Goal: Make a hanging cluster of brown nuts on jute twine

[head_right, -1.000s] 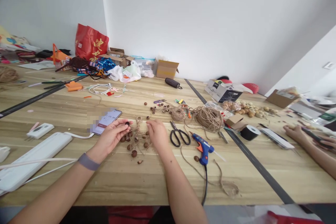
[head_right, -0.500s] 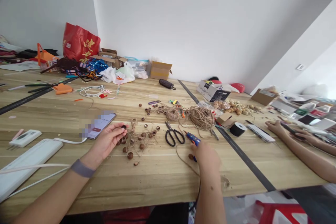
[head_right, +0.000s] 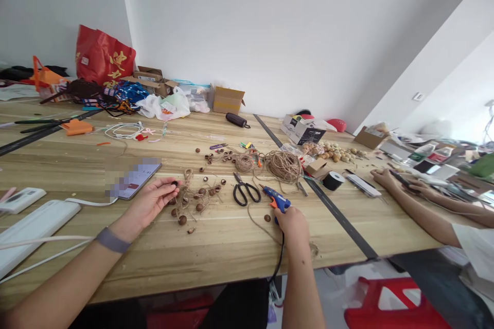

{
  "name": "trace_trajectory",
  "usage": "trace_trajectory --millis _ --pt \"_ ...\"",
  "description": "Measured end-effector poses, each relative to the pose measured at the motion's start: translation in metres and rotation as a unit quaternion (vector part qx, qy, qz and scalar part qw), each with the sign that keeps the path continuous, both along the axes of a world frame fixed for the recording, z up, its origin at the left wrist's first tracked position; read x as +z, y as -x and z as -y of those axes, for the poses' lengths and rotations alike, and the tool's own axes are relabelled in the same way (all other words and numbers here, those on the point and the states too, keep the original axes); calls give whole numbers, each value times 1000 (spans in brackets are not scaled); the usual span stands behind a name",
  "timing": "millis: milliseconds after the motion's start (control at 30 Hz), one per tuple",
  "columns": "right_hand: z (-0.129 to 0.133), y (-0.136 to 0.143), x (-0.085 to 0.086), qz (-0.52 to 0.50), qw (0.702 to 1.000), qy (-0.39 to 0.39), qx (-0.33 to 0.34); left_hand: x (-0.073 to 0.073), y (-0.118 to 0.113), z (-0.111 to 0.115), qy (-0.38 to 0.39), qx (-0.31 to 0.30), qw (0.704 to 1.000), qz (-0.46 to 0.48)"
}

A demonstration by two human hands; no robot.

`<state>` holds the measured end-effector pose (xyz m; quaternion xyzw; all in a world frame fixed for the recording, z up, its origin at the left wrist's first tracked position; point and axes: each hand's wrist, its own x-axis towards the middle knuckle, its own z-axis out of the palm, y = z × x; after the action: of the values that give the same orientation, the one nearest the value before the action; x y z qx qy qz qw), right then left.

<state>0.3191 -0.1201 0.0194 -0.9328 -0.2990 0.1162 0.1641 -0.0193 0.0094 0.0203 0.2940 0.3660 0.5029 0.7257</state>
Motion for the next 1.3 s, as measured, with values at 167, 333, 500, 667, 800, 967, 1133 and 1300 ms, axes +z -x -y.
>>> trace_trajectory --millis 167,333,500,667,800,967,1133,1300 --pt "5 7 2 -220 935 -278 -21 -2 -1 0 1 -1 1000 7" --pt "-17 48 11 -557 701 -420 147 -7 -2 -2 -2 -9 1000 18" --pt "-63 84 20 -687 566 -370 267 -9 -1 -4 -2 5 1000 25" --pt "-93 104 13 -695 537 -362 311 -9 -1 -6 8 18 999 35" --pt "-92 108 2 -727 518 -329 309 -10 -2 -6 30 16 999 42" --pt "-86 102 1 -755 488 -310 310 -9 -4 -2 36 4 999 33" --pt "-83 84 8 -699 548 -361 285 -9 -3 -1 48 3 999 15" --pt "-69 44 26 -618 598 -466 210 -11 -1 -3 40 -4 999 8"
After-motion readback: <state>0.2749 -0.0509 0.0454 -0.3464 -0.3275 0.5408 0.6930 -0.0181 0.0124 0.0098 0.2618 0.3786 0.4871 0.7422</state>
